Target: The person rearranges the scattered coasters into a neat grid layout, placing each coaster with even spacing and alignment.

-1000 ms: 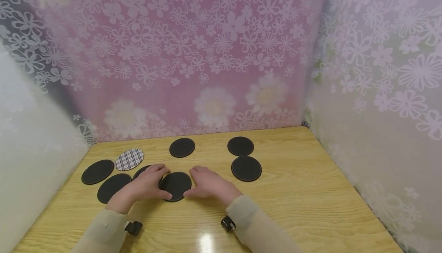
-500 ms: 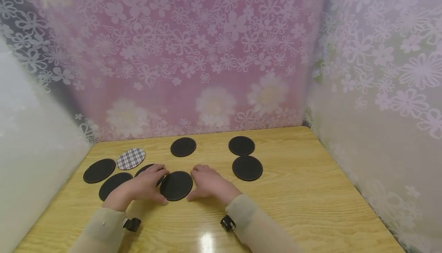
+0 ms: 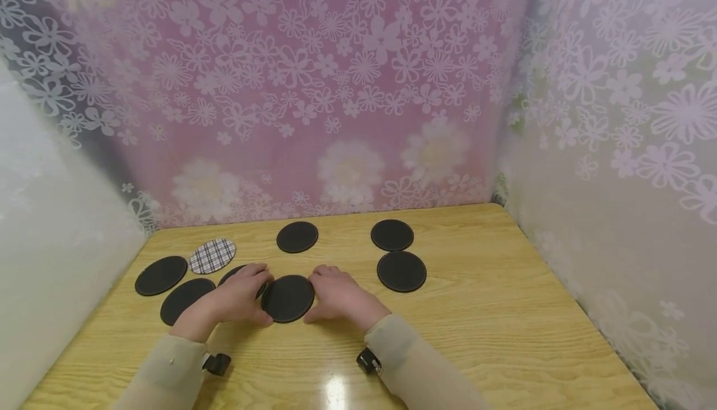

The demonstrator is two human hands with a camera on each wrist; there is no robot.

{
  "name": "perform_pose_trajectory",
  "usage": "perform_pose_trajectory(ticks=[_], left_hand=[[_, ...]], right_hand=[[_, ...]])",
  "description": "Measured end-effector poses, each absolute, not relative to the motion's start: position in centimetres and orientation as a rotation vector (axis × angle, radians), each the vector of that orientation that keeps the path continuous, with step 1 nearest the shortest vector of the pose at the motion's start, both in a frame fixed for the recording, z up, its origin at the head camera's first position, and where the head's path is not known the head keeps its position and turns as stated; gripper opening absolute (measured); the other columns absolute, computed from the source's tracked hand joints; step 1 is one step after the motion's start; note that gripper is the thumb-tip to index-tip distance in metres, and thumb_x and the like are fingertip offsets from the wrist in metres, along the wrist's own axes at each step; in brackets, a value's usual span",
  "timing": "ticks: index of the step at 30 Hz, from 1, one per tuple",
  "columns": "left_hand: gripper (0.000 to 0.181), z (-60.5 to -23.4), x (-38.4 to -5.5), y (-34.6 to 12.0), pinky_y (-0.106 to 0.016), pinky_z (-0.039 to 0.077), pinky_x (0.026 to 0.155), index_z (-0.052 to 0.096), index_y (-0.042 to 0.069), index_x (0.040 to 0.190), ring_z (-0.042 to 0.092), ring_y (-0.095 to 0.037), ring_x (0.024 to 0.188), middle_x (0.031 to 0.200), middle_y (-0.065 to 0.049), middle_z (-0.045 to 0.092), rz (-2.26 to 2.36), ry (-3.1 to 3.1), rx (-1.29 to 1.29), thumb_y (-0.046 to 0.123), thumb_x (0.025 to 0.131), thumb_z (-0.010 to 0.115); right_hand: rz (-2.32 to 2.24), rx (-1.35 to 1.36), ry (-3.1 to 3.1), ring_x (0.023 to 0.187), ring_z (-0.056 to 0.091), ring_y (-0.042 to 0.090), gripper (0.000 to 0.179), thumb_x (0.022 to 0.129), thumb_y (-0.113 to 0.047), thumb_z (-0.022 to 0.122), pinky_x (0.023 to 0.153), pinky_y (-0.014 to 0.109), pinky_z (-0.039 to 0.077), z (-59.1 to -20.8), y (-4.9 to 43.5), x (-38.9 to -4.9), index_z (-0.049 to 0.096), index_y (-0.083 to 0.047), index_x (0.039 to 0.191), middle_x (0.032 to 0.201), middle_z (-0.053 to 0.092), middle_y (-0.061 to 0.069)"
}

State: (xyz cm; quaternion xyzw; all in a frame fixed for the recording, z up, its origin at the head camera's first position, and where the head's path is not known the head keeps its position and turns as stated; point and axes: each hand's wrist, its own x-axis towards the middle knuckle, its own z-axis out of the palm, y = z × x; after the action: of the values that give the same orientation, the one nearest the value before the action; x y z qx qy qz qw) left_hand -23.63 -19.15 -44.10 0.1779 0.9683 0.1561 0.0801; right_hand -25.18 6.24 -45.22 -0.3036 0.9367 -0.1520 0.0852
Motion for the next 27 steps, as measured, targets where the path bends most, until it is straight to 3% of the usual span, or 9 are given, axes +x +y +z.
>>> perform_pose_trajectory(ticks=[14, 23, 27], left_hand=[[0.075, -44.53, -23.77, -18.82, -0.066, 0.040, 0.120, 0.070, 0.001, 0.133, 0.040, -0.051, 0.152, 0.161, -0.030, 0.047, 0.492, 2.911, 0.530, 0.030, 0.074, 0.106], [0.075, -44.44, -23.85, -18.54, -0.059, 0.048, 0.110, 0.071, 0.001, 0.133, 0.051, -0.039, 0.127, 0.138, -0.017, 0.058, 0.495, 2.920, 0.517, 0.028, 0.073, 0.107], [0.076, -44.36, -23.79, -18.43, -0.057, 0.050, 0.107, 0.070, 0.001, 0.134, 0.053, -0.038, 0.124, 0.131, -0.015, 0.061, 0.522, 2.896, 0.493, 0.026, 0.072, 0.107]], right_hand=[[-0.405, -0.847, 2.862, 0.123, 0.058, 0.028, 0.072, 0.083, -0.045, 0.100, 0.107, 0.043, 0.053, -45.41, 5.27, -25.67, 0.070, -0.002, 0.133, 0.137, 0.062, 0.009], [-0.476, -0.761, 2.850, 0.107, 0.054, 0.026, 0.068, 0.079, -0.042, 0.102, 0.100, 0.042, 0.053, -45.23, 5.28, -25.71, 0.072, -0.003, 0.126, 0.115, 0.059, 0.007], [-0.504, -0.727, 2.833, 0.107, 0.054, 0.027, 0.069, 0.079, -0.041, 0.103, 0.100, 0.043, 0.053, -45.28, 5.28, -25.71, 0.071, -0.002, 0.127, 0.114, 0.059, 0.008]])
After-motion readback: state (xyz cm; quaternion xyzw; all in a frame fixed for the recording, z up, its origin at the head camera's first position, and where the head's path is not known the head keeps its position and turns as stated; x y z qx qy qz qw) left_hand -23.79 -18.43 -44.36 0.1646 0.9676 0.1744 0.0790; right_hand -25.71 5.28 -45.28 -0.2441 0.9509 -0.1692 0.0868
